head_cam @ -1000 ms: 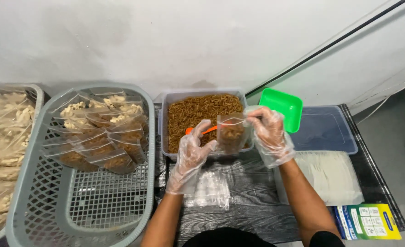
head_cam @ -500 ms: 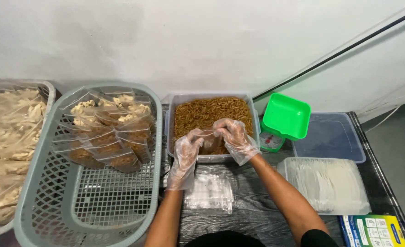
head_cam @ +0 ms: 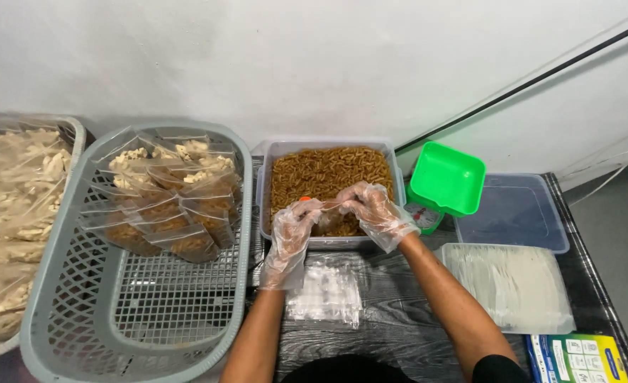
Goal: The person scoops dried mealworms from a large container and places them into small plastic bags by hand using a spoon.
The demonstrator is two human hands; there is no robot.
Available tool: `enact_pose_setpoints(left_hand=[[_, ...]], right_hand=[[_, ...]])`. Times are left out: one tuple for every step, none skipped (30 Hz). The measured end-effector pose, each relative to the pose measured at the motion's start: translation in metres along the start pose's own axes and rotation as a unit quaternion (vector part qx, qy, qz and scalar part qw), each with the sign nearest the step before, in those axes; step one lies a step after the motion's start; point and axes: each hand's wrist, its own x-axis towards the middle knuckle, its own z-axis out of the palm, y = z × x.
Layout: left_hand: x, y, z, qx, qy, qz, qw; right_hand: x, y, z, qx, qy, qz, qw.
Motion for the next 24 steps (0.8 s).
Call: enact_pose_setpoints(left_hand=[[0.000, 0.010, 0.000, 0.001, 0.000, 0.000, 1.000], [0.000, 0.019, 0.001, 0.001, 0.007, -0.012, 1.000], [-0.001, 0.029, 0.001, 0.001, 0.015, -0.024, 1.000], [-0.003, 0.038, 0.002, 0.002, 0.016, -0.024, 1.000], [-0.004, 0.048, 0.004, -0.014, 0.034, -0.021, 0.999], [-0.006, 0.058, 0.005, -0.030, 0.052, -0.019, 0.998], [-0.007, 0.058, 0.005, -0.029, 0.053, -0.019, 0.998], [-0.007, 0.058, 0.005, -0.030, 0.048, -0.022, 0.998], [-0.007, 0.058, 0.005, -0.031, 0.044, -0.024, 0.998], [-0.007, 0.058, 0.005, -0.030, 0.045, -0.024, 0.998], [-0.007, 0.057, 0.005, -0.032, 0.038, -0.027, 0.998], [-0.007, 0.057, 0.005, -0.033, 0.031, -0.031, 0.998], [-0.007, 0.057, 0.004, -0.033, 0.033, -0.031, 0.998], [-0.007, 0.057, 0.004, -0.034, 0.027, -0.034, 0.998], [-0.006, 0.057, 0.003, -0.035, 0.021, -0.036, 0.998], [-0.005, 0.057, 0.003, -0.034, 0.023, -0.036, 0.999], [-0.005, 0.057, 0.002, -0.035, 0.017, -0.038, 0.999], [-0.006, 0.056, 0.002, -0.035, 0.011, -0.042, 0.998], [-0.007, 0.056, 0.001, -0.034, 0.013, -0.043, 0.998], [-0.006, 0.055, 0.000, -0.035, 0.008, -0.045, 0.998], [-0.005, 0.054, 0.000, -0.036, 0.003, -0.047, 0.998], [-0.004, 0.054, 0.000, -0.034, 0.006, -0.047, 0.998], [-0.004, 0.053, 0.000, -0.035, 0.001, -0.050, 0.998], [-0.004, 0.052, 0.000, -0.035, -0.001, -0.053, 0.998]], right_hand=[[0.001, 0.009, -0.003, 0.001, 0.000, 0.000, 1.000], [0.002, 0.018, -0.005, -0.019, -0.004, -0.007, 1.000], [0.003, 0.026, -0.007, -0.038, -0.009, -0.014, 0.999], [0.003, 0.025, -0.006, -0.038, -0.009, -0.015, 0.999], [0.004, 0.024, -0.005, -0.039, -0.009, -0.022, 0.999], [0.003, 0.023, -0.003, -0.039, -0.010, -0.028, 0.999], [0.002, 0.021, -0.003, -0.038, -0.010, -0.029, 0.999], [0.002, 0.020, -0.002, -0.042, -0.003, -0.042, 0.998], [0.001, 0.018, -0.001, -0.047, 0.004, -0.056, 0.997], [0.002, 0.028, -0.002, -0.046, 0.003, -0.056, 0.997], [0.002, 0.037, -0.002, -0.045, -0.008, -0.059, 0.997], [0.003, 0.046, -0.002, -0.043, -0.019, -0.062, 0.997], [0.004, 0.051, -0.004, -0.042, -0.021, -0.062, 0.997], [0.006, 0.056, -0.005, -0.037, -0.030, -0.068, 0.997], [0.008, 0.060, -0.007, -0.032, -0.039, -0.074, 0.996], [0.007, 0.058, -0.006, -0.032, -0.041, -0.076, 0.996], [0.007, 0.056, -0.005, 0.018, -0.045, -0.067, 0.997], [0.004, 0.055, -0.003, 0.068, -0.050, -0.057, 0.995], [0.002, 0.040, -0.002, 0.070, -0.052, -0.058, 0.995], [0.003, 0.026, -0.002, 0.086, -0.050, -0.045, 0.994], [0.004, 0.011, -0.003, 0.103, -0.049, -0.031, 0.993], [0.004, 0.007, -0.002, 0.104, -0.052, -0.033, 0.993], [0.004, 0.003, -0.001, 0.110, -0.051, -0.037, 0.992], [0.006, -0.002, 0.001, 0.116, -0.052, -0.040, 0.991]])
